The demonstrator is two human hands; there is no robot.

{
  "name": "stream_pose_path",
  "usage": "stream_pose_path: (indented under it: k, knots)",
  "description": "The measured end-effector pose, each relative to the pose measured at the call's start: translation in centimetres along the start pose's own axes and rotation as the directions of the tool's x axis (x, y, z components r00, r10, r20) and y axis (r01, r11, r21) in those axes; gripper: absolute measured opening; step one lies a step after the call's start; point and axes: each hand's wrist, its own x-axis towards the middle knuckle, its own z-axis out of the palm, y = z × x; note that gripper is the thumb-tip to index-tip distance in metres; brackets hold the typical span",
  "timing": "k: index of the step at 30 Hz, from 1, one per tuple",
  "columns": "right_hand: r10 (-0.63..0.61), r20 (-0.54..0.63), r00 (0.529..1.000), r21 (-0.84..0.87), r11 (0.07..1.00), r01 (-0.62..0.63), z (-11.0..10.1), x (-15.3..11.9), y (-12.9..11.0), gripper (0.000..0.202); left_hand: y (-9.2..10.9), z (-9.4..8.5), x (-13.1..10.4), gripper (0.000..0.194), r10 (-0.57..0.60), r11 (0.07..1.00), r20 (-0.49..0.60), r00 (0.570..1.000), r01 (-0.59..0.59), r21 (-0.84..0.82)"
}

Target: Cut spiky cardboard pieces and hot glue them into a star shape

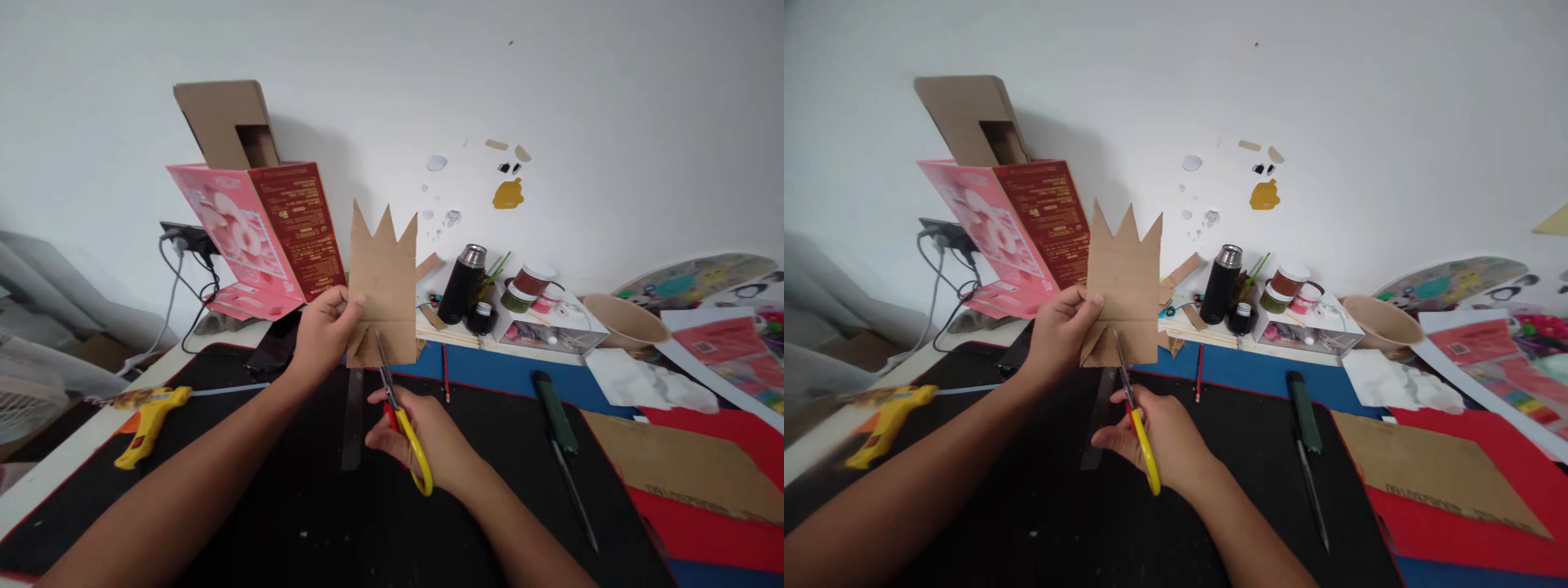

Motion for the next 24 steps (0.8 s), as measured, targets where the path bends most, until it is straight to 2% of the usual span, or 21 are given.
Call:
stream_pose_path:
  k: [5, 11, 14, 20, 24]
  knots:
    - [0.004, 0.028, 1.000, 0.027, 1.000, -0.005, -0.08, -0.07, -0.12, 0.083, 0.07, 0.09, -0.04, 0.035, 0.007, 1.000, 0.002, 1.000, -0.006, -0.019]
    - [-0.028, -0.053, 0.998, -0.103, 0.994, 0.023, 0.05, -0.18, -0.26, 0.067, -0.08, 0.18, -0.16, 0.035, -0.023, 0.998, 0.021, 1.000, 0.024, -0.050]
    - [-0.014, -0.058, 0.998, -0.115, 0.993, 0.007, 0.21, -0.12, -0.10, 0.063, 0.25, 0.20, -0.27, 0.035, -0.012, 0.998, 0.024, 1.000, 0.013, -0.054]
    - [-0.023, -0.059, 0.998, -0.140, 0.990, 0.015, 0.28, -0.17, -0.12, 0.060, 0.83, 0.07, -0.40, 0.035, 0.028, 1.000, 0.034, 0.999, -0.028, 0.010]
    - [-0.056, -0.055, 0.997, -0.160, 0.986, 0.047, 0.11, -0.26, -0.36, 0.060, 0.62, 0.02, -0.33, 0.035, 0.010, 1.000, 0.042, 0.999, -0.010, -0.001]
